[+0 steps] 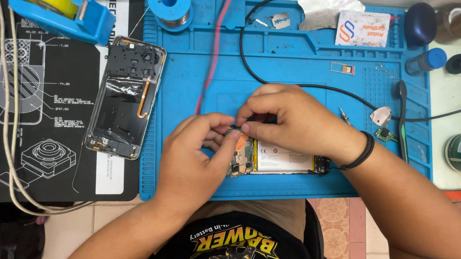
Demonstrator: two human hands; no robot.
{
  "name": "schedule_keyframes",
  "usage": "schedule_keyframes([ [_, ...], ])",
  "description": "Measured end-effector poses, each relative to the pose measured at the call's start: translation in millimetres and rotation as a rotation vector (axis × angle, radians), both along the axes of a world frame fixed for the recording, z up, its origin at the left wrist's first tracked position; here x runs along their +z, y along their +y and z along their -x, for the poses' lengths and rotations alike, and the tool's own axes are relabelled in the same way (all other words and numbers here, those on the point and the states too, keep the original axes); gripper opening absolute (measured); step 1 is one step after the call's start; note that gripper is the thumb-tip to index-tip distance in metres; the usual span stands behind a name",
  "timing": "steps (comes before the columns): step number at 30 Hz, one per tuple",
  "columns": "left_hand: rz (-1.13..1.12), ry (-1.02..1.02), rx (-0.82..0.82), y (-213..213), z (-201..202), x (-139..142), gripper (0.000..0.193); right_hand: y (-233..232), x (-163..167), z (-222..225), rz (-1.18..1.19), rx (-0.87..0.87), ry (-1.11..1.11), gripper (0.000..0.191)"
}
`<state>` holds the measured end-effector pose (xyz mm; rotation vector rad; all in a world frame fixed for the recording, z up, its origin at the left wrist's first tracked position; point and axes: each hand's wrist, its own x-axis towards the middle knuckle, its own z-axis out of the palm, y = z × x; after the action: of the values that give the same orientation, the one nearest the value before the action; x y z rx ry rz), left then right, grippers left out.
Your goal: The person handles a disassembled smartphone, connecting a ribbon cable to the motherboard and placing the board into the phone chassis. They then pick up a separate smartphone, open WhatsApp, and scroll through the chat list before returning to the disassembled phone.
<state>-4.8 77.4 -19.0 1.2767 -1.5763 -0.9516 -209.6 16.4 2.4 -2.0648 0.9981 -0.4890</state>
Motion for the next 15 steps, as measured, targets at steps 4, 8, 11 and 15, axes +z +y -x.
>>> schedule_keyframes([
  [4, -0.016, 0.017, 0.044, -0.8, 6.1, 1.7, 0.023, 0.5, 0.6, -1.2, 0.011, 0.005, -0.013, 0.019],
  [8, -0.148, 0.027, 0.090, -1.2, 8.3, 5.2, 0.026, 1.2, 0.6, -2.9, -0.027, -0.043, 0.016, 0.025],
  [11, -0.173, 0.083, 0.070, -1.1, 9.6, 6.9, 0.028, 0.7, -0.3, -2.8, -0.023, -0.057, 0.016, 0.025],
  [15, -0.262, 0.113, 0.058, -4.8, 8.2, 6.8, 0.030, -0.2, -3.2, -1.1, -0.020, -0.109, 0.004, 0.020],
])
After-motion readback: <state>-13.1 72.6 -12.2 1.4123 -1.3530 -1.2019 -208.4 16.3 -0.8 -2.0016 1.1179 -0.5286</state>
